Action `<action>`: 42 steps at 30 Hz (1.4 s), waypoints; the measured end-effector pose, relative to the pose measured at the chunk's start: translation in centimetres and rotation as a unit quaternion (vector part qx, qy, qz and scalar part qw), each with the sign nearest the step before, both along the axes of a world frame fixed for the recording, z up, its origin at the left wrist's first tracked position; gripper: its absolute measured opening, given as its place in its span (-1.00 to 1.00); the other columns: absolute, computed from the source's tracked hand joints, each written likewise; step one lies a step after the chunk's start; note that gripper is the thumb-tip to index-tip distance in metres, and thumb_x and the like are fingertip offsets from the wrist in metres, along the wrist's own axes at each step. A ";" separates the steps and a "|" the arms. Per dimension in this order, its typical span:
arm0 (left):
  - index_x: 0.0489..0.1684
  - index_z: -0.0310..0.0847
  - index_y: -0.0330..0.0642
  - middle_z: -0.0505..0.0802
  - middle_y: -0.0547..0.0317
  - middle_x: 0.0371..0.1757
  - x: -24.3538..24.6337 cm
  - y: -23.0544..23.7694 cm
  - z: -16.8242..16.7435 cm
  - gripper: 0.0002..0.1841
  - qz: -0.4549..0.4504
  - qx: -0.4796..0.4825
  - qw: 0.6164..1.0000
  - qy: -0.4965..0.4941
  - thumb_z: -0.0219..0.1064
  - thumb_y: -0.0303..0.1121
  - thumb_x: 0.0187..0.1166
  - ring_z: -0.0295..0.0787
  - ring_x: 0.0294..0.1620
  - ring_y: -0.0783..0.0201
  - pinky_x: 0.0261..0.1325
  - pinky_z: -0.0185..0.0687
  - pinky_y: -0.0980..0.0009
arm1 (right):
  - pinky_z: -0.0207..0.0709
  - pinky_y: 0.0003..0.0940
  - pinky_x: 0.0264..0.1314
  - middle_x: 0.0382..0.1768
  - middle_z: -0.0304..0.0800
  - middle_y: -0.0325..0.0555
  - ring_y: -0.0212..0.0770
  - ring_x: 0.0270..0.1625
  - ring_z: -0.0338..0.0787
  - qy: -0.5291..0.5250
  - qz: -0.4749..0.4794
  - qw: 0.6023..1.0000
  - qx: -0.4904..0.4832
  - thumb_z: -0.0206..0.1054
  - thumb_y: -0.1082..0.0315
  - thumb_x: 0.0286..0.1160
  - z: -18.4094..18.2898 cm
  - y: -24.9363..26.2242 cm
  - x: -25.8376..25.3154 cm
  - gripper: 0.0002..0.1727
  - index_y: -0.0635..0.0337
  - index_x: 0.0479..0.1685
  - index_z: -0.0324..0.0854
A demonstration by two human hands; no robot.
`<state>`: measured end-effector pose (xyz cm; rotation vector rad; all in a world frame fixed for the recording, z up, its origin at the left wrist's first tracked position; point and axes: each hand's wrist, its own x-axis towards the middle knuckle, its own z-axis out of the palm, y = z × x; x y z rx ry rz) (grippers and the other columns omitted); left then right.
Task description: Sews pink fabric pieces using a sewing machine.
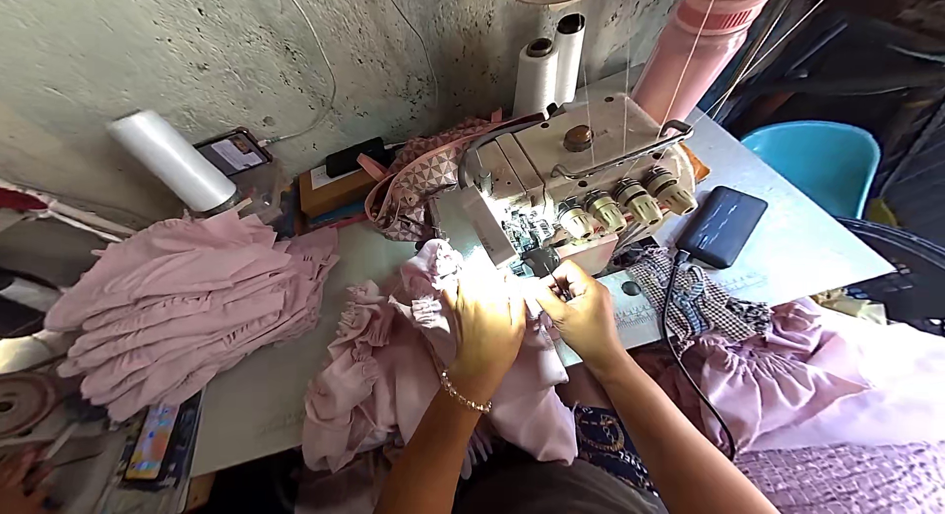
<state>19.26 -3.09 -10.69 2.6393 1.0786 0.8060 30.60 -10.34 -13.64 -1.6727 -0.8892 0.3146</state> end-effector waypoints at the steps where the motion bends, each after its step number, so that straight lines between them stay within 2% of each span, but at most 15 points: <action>1: -0.42 0.76 -0.18 0.81 0.02 -0.35 0.1 0.2 0.0 -0.65 0.002 -0.005 1.000 -0.003 0.11 -0.22 0.64 0.78 -0.05 -0.09 0.17 0.40 -0.21 | 0.29 -0.73 -0.42 -0.58 0.52 -0.49 -0.71 -0.52 0.44 0.019 0.005 1.000 0.008 0.36 0.25 0.37 0.0 0.1 0.1 -0.84 0.07 -0.46 0.54; 6: -0.43 0.75 -0.19 0.84 -0.03 -0.31 0.6 0.4 0.2 -0.65 0.026 -0.024 0.999 -0.001 0.13 -0.21 0.64 0.78 0.05 -0.17 0.26 0.33 -0.29 | 0.35 -0.78 -0.40 -0.50 0.53 -0.48 -0.72 -0.49 0.48 0.111 0.029 0.991 0.065 0.38 0.36 0.31 -0.2 0.6 0.2 -0.87 0.10 -0.33 0.49; 13: -0.07 0.82 -0.27 0.81 -0.35 0.22 0.8 -0.2 0.0 -0.56 0.050 -0.019 0.998 0.040 0.06 -0.14 0.67 0.52 0.47 -0.50 0.47 0.03 -0.50 | 0.51 -0.79 -0.28 -0.38 0.76 -0.43 -0.74 -0.38 0.63 0.059 0.064 0.993 0.086 0.33 0.31 0.52 -0.7 -0.5 0.0 -0.81 0.24 -0.08 0.73; 16: 0.01 0.81 -0.32 0.81 -0.36 0.25 0.7 -0.2 -0.2 -0.55 0.040 -0.007 0.998 0.045 0.05 -0.16 0.68 0.51 0.51 -0.52 0.51 -0.03 -0.57 | 0.58 -0.72 -0.04 -0.18 0.81 -0.42 -0.75 -0.17 0.68 -0.038 -0.029 0.986 0.163 0.19 0.33 0.69 -0.4 -3.3 2.8 -0.76 0.34 -0.06 0.68; 18: 0.07 0.80 -0.34 0.79 -0.37 0.31 0.6 -0.2 -0.5 -0.52 0.035 -0.002 0.998 0.045 0.03 -0.14 0.70 0.47 0.55 -0.53 0.53 -0.10 -0.60 | 0.49 -0.68 -0.25 -0.31 0.65 -0.54 -0.75 -0.36 0.55 -0.079 -0.139 0.969 0.187 0.05 0.30 0.81 -0.2 -4.9 7.8 -0.73 0.30 0.01 0.58; 20: 0.12 0.78 -0.34 0.75 -0.35 0.39 0.5 -0.1 -0.7 -0.51 0.027 0.003 0.999 0.043 0.01 -0.14 0.73 0.39 0.63 -0.50 0.58 -0.25 -0.62 | 0.50 -0.66 -0.32 -0.27 0.62 -0.42 -0.69 -0.40 0.55 -0.086 -0.196 0.967 0.141 -0.01 0.24 0.86 -0.2 -5.0 13.7 -0.65 0.36 0.17 0.53; 22: 0.01 0.81 -0.31 0.80 -0.31 0.32 0.6 0.1 -0.9 -0.55 0.021 0.015 0.999 0.030 0.02 -0.17 0.70 0.48 0.59 -0.43 0.58 -0.25 -0.63 | 0.59 -0.39 -0.12 0.03 0.72 0.02 -0.43 -0.21 0.65 -0.050 -0.167 0.985 0.007 0.03 0.25 0.83 -0.8 -3.9 18.2 -0.58 0.46 0.30 0.52; 23: -0.08 0.82 -0.27 0.85 -0.25 0.23 0.7 0.2 -0.9 -0.58 0.021 0.023 0.999 0.018 0.04 -0.19 0.68 0.57 0.52 -0.38 0.56 -0.21 -0.62 | 0.60 -0.23 -0.18 -0.05 0.71 0.14 -0.31 -0.30 0.63 -0.020 -0.147 0.988 -0.052 0.08 0.28 0.82 -1.1 -2.9 19.6 -0.60 0.49 0.28 0.54; 25: -0.19 0.82 -0.20 0.90 -0.15 0.08 0.8 0.3 -0.8 -0.63 0.024 0.027 0.999 0.007 0.06 -0.21 0.65 0.66 0.43 -0.33 0.54 -0.15 -0.60 | 0.52 -0.30 -0.40 -0.33 0.66 0.04 -0.34 -0.54 0.51 0.025 -0.112 0.986 -0.122 0.12 0.41 0.78 -1.7 -1.2 21.0 -0.71 0.44 0.21 0.61; 29: -0.06 0.82 -0.30 0.88 -0.23 0.14 0.9 0.0 -1.0 -0.57 0.032 0.038 0.999 0.012 0.02 -0.20 0.68 0.60 0.45 -0.44 0.54 -0.14 -0.62 | 0.39 -0.53 -0.47 -0.42 0.52 -0.22 -0.53 -0.56 0.42 0.058 -0.075 0.991 -0.097 0.04 0.39 0.81 -2.5 -0.4 21.9 -0.75 0.30 0.22 0.54; 32: -0.07 0.82 -0.31 0.89 -0.21 0.09 0.6 -0.2 -1.4 -0.56 0.031 0.046 0.998 0.003 -0.01 -0.22 0.69 0.63 0.43 -0.42 0.57 -0.13 -0.57 | 0.56 -0.08 0.12 -0.06 0.71 0.16 -0.19 -0.06 0.69 0.036 -0.038 0.994 -0.095 0.03 0.25 0.85 -1.5 1.2 23.4 -0.61 0.46 0.22 0.55; 34: -0.14 0.82 -0.27 0.91 -0.16 0.04 0.3 -0.2 -1.7 -0.58 0.021 0.052 0.998 -0.018 -0.01 -0.24 0.67 0.68 0.38 -0.35 0.60 -0.11 -0.49 | 0.47 0.21 0.10 -0.08 0.68 0.34 0.09 -0.04 0.67 0.052 -0.033 0.985 -0.160 0.04 0.13 0.86 0.6 2.6 24.0 -0.50 0.53 0.09 0.58; 37: -0.23 0.78 -0.20 0.89 -0.14 -0.02 -0.2 0.0 -1.5 -0.61 -0.010 0.038 0.998 -0.049 0.02 -0.20 0.69 0.69 0.35 -0.27 0.62 -0.06 -0.38 | 0.40 0.24 0.09 -0.03 0.65 0.41 0.17 -0.02 0.62 0.066 -0.018 0.966 -0.251 0.01 0.06 0.89 3.0 3.6 24.1 -0.44 0.54 0.10 0.59; 40: -0.19 0.80 -0.26 0.85 -0.25 0.02 -1.0 0.6 -0.8 -0.55 -0.046 -0.005 0.998 -0.052 0.22 0.00 0.59 0.68 0.30 -0.32 0.53 0.18 -0.36 | 0.44 0.44 0.20 -0.01 0.72 0.52 0.39 0.10 0.74 -0.001 -0.023 0.981 -0.193 0.01 0.16 0.89 1.5 2.3 23.5 -0.48 0.56 0.11 0.63; 42: -0.10 0.82 -0.29 0.83 -0.28 0.06 -1.5 1.2 -0.2 -0.46 -0.057 -0.020 0.998 -0.024 0.30 0.11 0.53 0.68 0.28 -0.33 0.45 0.30 -0.34 | 0.52 -0.17 -0.28 -0.25 0.67 0.03 -0.21 -0.35 0.60 0.028 -0.040 0.991 -0.127 -0.03 0.22 0.90 -0.9 0.6 22.2 -0.60 0.36 0.23 0.58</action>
